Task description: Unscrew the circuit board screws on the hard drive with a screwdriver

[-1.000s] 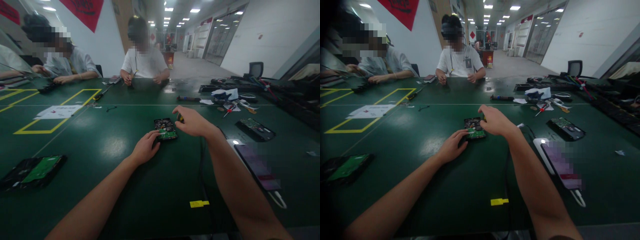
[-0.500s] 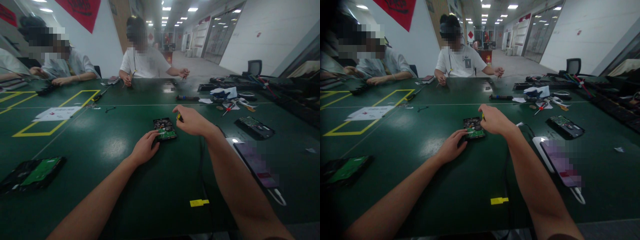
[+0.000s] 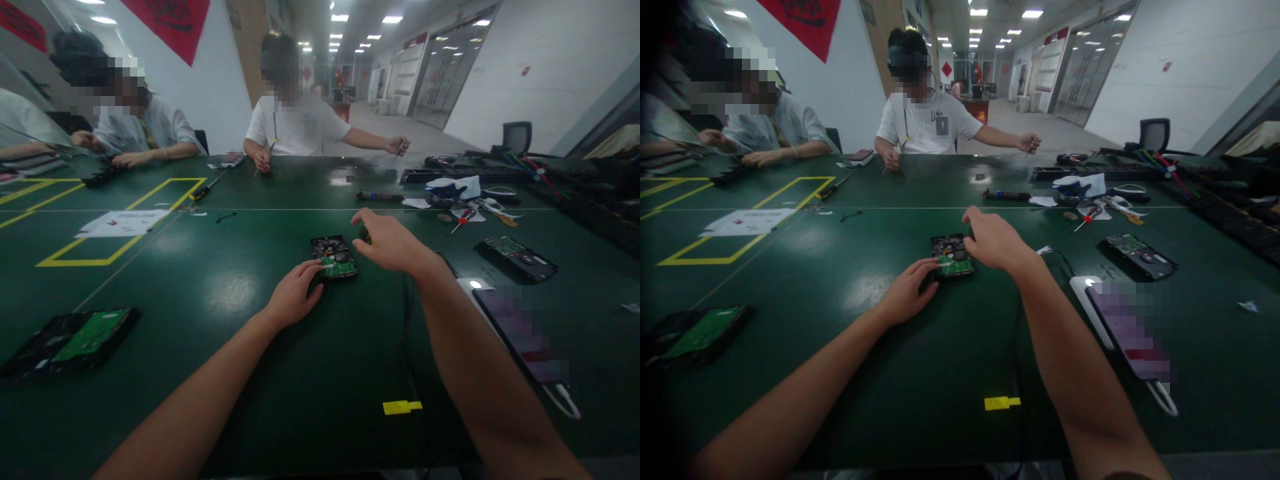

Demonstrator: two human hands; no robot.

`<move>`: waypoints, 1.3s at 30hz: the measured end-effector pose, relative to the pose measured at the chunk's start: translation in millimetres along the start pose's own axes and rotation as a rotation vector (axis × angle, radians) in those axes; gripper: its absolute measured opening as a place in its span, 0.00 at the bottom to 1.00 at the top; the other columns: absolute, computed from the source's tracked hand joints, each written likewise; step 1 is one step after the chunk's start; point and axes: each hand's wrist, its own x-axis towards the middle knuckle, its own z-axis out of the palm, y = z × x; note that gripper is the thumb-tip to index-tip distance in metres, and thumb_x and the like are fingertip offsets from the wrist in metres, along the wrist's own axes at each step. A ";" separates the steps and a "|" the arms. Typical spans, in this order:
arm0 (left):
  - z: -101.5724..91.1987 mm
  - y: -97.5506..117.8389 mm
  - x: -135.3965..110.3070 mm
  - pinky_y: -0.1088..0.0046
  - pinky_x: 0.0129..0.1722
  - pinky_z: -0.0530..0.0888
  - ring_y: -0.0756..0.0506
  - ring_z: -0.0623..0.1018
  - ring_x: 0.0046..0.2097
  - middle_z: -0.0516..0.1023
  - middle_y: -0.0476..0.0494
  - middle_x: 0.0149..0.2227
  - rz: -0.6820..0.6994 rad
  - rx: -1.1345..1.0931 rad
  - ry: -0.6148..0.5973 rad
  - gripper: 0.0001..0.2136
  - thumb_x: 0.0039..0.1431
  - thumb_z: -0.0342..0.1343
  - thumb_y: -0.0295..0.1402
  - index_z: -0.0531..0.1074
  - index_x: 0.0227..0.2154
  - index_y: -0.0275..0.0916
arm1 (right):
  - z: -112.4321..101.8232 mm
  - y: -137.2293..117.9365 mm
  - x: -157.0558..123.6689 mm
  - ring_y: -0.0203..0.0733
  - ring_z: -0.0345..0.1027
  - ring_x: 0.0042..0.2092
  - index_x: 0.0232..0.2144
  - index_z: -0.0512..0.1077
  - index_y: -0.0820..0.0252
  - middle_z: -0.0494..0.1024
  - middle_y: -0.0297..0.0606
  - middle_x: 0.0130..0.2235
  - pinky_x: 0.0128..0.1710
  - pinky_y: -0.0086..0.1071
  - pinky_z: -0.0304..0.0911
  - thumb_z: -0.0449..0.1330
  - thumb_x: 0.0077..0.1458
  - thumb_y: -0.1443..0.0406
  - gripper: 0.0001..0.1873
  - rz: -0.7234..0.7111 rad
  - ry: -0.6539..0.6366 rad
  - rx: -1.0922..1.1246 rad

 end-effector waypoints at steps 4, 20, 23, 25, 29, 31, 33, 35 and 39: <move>-1.0 0.7 0.1 0.57 0.61 0.70 0.40 0.71 0.60 0.68 0.39 0.61 -0.008 0.003 0.001 0.20 0.63 0.53 0.32 0.64 0.58 0.41 | -0.5 0.4 0.2 0.53 0.71 0.42 0.50 0.66 0.61 0.78 0.49 0.43 0.43 0.43 0.63 0.57 0.57 0.62 0.19 0.029 0.002 -0.001; -0.8 0.9 0.8 0.55 0.60 0.70 0.39 0.71 0.60 0.68 0.38 0.60 -0.002 -0.002 0.005 0.20 0.63 0.53 0.32 0.64 0.58 0.42 | 2.6 2.9 1.1 0.54 0.70 0.49 0.49 0.67 0.61 0.76 0.50 0.48 0.49 0.44 0.62 0.56 0.55 0.65 0.18 -0.017 0.025 0.031; -0.3 0.8 0.6 0.56 0.60 0.70 0.40 0.71 0.60 0.69 0.38 0.60 -0.008 0.002 -0.001 0.20 0.63 0.53 0.32 0.64 0.58 0.41 | 4.4 2.9 2.0 0.54 0.70 0.48 0.49 0.67 0.62 0.77 0.51 0.47 0.49 0.45 0.62 0.56 0.56 0.64 0.18 0.007 0.021 0.011; -0.4 1.3 0.6 0.56 0.61 0.70 0.40 0.71 0.61 0.68 0.38 0.60 -0.008 0.001 0.001 0.20 0.63 0.53 0.32 0.64 0.58 0.41 | 5.9 3.7 2.4 0.54 0.70 0.49 0.49 0.67 0.62 0.76 0.50 0.48 0.49 0.44 0.62 0.56 0.57 0.63 0.18 0.003 0.035 -0.002; -1.6 2.3 0.8 0.56 0.61 0.70 0.40 0.70 0.61 0.68 0.38 0.61 -0.016 0.000 -0.004 0.19 0.63 0.52 0.32 0.64 0.57 0.41 | 6.8 5.1 2.5 0.54 0.69 0.49 0.49 0.67 0.61 0.75 0.50 0.49 0.49 0.44 0.63 0.56 0.55 0.65 0.18 -0.026 0.050 -0.008; -2.5 2.7 0.9 0.55 0.61 0.70 0.39 0.70 0.61 0.67 0.38 0.61 -0.015 -0.005 -0.010 0.19 0.63 0.52 0.32 0.64 0.57 0.42 | 6.0 4.7 2.4 0.54 0.70 0.48 0.49 0.67 0.61 0.76 0.50 0.48 0.48 0.46 0.63 0.56 0.55 0.64 0.18 0.002 0.042 -0.012; -3.3 2.9 0.9 0.54 0.60 0.70 0.39 0.70 0.61 0.68 0.38 0.61 -0.012 -0.011 -0.015 0.19 0.63 0.52 0.32 0.64 0.57 0.42 | 5.2 4.1 2.3 0.55 0.71 0.47 0.48 0.67 0.61 0.76 0.50 0.47 0.48 0.47 0.63 0.56 0.56 0.62 0.17 0.043 0.044 -0.019; -3.6 2.8 0.7 0.54 0.60 0.70 0.39 0.71 0.61 0.68 0.38 0.61 -0.011 -0.012 -0.011 0.19 0.63 0.52 0.32 0.64 0.57 0.42 | 5.2 4.3 2.4 0.55 0.70 0.47 0.48 0.67 0.60 0.76 0.50 0.47 0.48 0.47 0.63 0.57 0.57 0.61 0.17 0.050 0.054 -0.020; -2.8 2.4 0.4 0.55 0.60 0.71 0.39 0.70 0.61 0.68 0.38 0.61 -0.010 -0.005 -0.004 0.19 0.63 0.52 0.33 0.64 0.57 0.41 | 6.8 6.0 3.2 0.54 0.69 0.49 0.48 0.67 0.60 0.75 0.49 0.49 0.48 0.46 0.63 0.56 0.56 0.63 0.17 0.002 0.062 -0.001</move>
